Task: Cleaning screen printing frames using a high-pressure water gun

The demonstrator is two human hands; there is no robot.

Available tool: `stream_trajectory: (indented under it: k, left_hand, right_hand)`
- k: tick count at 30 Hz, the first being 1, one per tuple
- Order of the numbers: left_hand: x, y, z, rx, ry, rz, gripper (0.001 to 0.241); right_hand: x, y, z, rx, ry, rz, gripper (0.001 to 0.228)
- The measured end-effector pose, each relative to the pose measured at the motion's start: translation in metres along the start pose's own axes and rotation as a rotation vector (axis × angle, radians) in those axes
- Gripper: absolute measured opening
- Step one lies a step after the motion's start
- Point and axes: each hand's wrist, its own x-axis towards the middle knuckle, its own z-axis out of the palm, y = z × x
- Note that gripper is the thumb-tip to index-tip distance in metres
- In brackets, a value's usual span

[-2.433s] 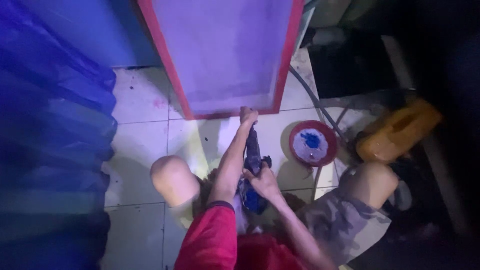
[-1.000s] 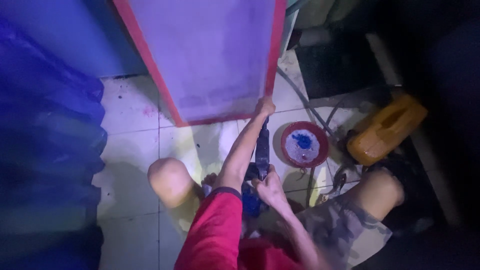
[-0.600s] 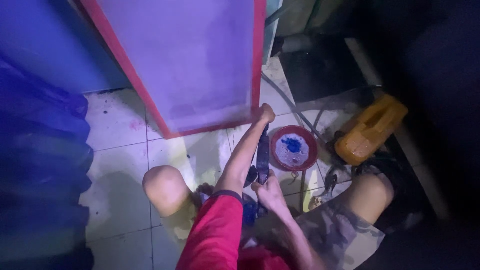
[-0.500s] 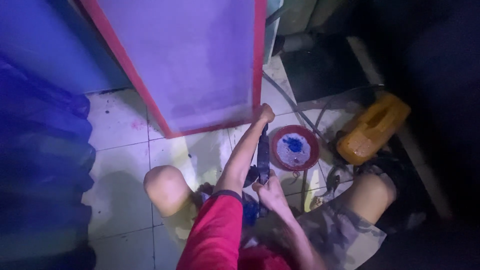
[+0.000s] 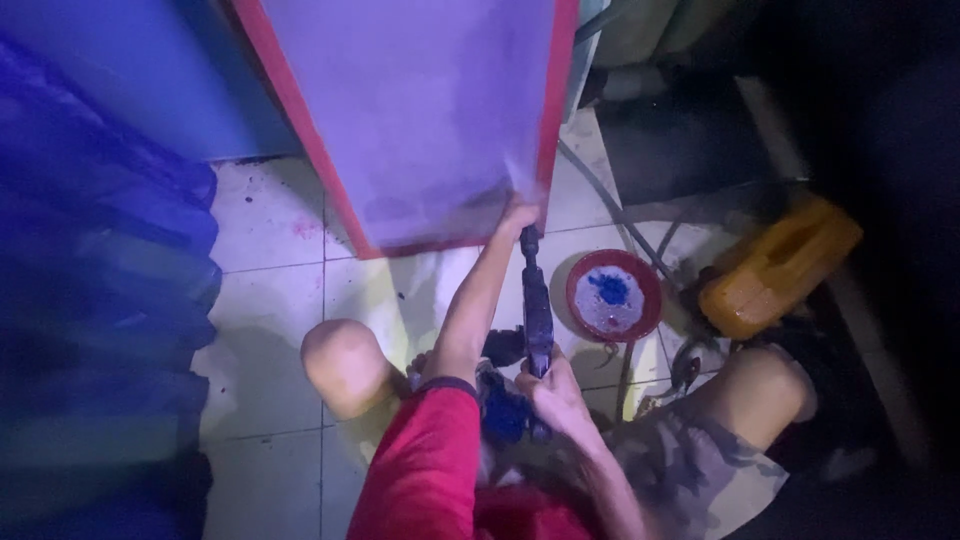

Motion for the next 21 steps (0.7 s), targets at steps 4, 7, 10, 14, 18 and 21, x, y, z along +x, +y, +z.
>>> stream_trajectory:
  k: [4, 7, 10, 14, 18, 21]
  left_hand:
    - [0.0, 0.011, -0.01, 0.011, 0.178, -0.124, 0.037]
    - [0.032, -0.015, -0.028, 0.314, 0.312, -0.108, 0.022]
    - [0.016, -0.018, -0.034, 0.521, 0.317, -0.025, 0.013]
    - [0.009, -0.021, -0.063, -0.002, -0.157, -0.08, 0.038]
    - [0.018, -0.049, -0.007, 0.926, 0.259, -0.149, 0.071]
    - [0.018, -0.06, -0.003, 1.058, 0.27, -0.237, 0.053]
  right_hand:
    - [-0.017, -0.026, 0.005, 0.014, -0.013, -0.019, 0.027]
    - [-0.008, -0.019, 0.0, 0.008, -0.029, 0.009, 0.023]
    - [-0.003, -0.004, -0.007, 0.005, -0.028, 0.095, 0.017]
    - [0.001, 0.005, -0.008, -0.036, 0.016, 0.223, 0.024]
    - [-0.019, -0.021, -0.017, 0.108, 0.024, 0.19, 0.01]
    - [-0.021, -0.022, -0.023, 0.102, -0.022, 0.158, 0.011]
